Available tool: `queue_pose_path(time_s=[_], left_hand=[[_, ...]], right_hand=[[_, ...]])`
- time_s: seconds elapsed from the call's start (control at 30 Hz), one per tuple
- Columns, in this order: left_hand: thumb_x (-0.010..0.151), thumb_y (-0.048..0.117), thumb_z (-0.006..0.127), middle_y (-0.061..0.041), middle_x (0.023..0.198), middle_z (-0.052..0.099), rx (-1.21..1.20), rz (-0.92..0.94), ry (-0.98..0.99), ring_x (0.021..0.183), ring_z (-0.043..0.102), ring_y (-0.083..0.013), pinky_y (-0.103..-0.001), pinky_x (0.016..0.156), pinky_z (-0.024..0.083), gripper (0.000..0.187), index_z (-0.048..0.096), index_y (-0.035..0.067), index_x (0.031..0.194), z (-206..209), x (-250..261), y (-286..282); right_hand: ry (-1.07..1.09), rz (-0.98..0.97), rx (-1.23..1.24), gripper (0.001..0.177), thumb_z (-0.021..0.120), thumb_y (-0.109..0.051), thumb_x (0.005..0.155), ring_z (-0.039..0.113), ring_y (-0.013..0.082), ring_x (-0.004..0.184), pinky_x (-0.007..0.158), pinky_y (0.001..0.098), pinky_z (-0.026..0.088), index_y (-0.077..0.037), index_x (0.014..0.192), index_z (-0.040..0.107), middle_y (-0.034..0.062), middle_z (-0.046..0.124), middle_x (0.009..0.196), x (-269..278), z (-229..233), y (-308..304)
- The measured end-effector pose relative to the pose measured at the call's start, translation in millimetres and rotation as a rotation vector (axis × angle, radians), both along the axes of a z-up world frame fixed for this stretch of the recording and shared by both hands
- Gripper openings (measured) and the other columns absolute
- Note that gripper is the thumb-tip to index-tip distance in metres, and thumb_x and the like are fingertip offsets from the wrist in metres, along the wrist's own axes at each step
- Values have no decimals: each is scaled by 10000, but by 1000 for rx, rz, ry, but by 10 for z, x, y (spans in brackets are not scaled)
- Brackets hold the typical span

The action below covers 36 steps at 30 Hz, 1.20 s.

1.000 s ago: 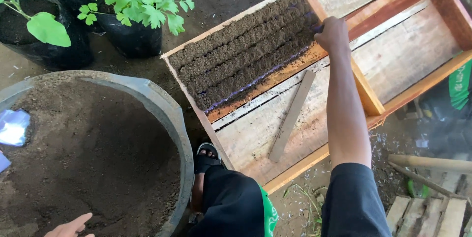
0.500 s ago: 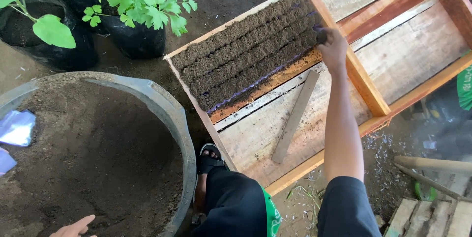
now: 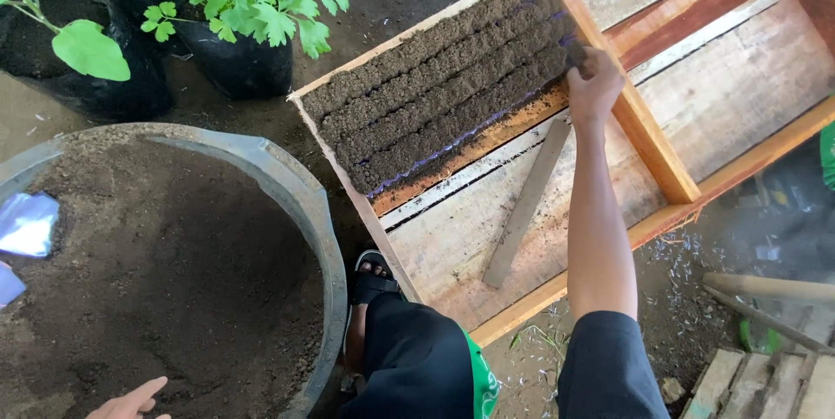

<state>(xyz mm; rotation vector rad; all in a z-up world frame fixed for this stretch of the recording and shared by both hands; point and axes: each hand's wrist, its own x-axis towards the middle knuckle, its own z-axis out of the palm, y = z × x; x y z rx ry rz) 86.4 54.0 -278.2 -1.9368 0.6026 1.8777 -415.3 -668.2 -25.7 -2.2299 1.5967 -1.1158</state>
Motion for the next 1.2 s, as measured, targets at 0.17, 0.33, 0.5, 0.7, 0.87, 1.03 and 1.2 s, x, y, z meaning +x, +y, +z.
queue_pose_path(time_s=[0.17,0.33,0.5,0.7,0.87,1.03,1.2], left_hand=[[959,546,720,6,1581,498,43,25,45,1433,601,-204,-403,1233,488,823,185,431,1574,-14,49,-52],[980,520,698,-17,1614,419,70,107,79,1484,496,-253,-437,1248,448,811,168,398,1581,139,-8,-111],[980,481,710,-59,1604,423,40,157,106,1476,503,-272,-456,1240,474,821,161,389,1583,58,35,-81],[970,578,629,16,1616,378,88,116,68,1505,434,-253,-486,1270,423,770,181,400,1571,860,-172,-475],[967,559,668,-9,1616,405,60,109,102,1493,472,-258,-464,1246,445,811,160,401,1580,466,-80,-276],[942,629,612,25,1605,432,2,21,38,1488,488,-225,-422,1250,439,806,170,413,1580,815,-203,-447],[970,589,624,24,1627,372,13,67,94,1509,447,-234,-449,1253,429,792,157,397,1579,828,-202,-441]], right_hand=[[-56,-28,-59,303,662,108,839,743,263,943,834,357,649,-7,1113,726,156,766,1048,28,-58,-29],[-43,-119,-38,369,650,101,847,738,280,1021,869,420,633,-19,1190,713,152,755,1128,76,-140,-126],[-173,-34,114,508,524,210,849,676,346,1177,982,472,575,-27,1281,646,175,685,1280,118,-58,-45],[-134,19,264,705,325,259,745,476,376,1360,1123,493,408,29,1372,554,231,546,1426,143,145,57],[-122,118,350,733,303,249,727,429,375,1391,1142,494,389,30,1393,516,229,514,1450,178,192,-35],[-127,173,397,753,308,256,743,360,368,1444,1188,462,330,55,1461,410,253,414,1526,95,200,-5],[-162,51,330,699,321,238,738,548,350,1303,1071,526,475,10,1350,572,198,592,1383,5,222,74]])
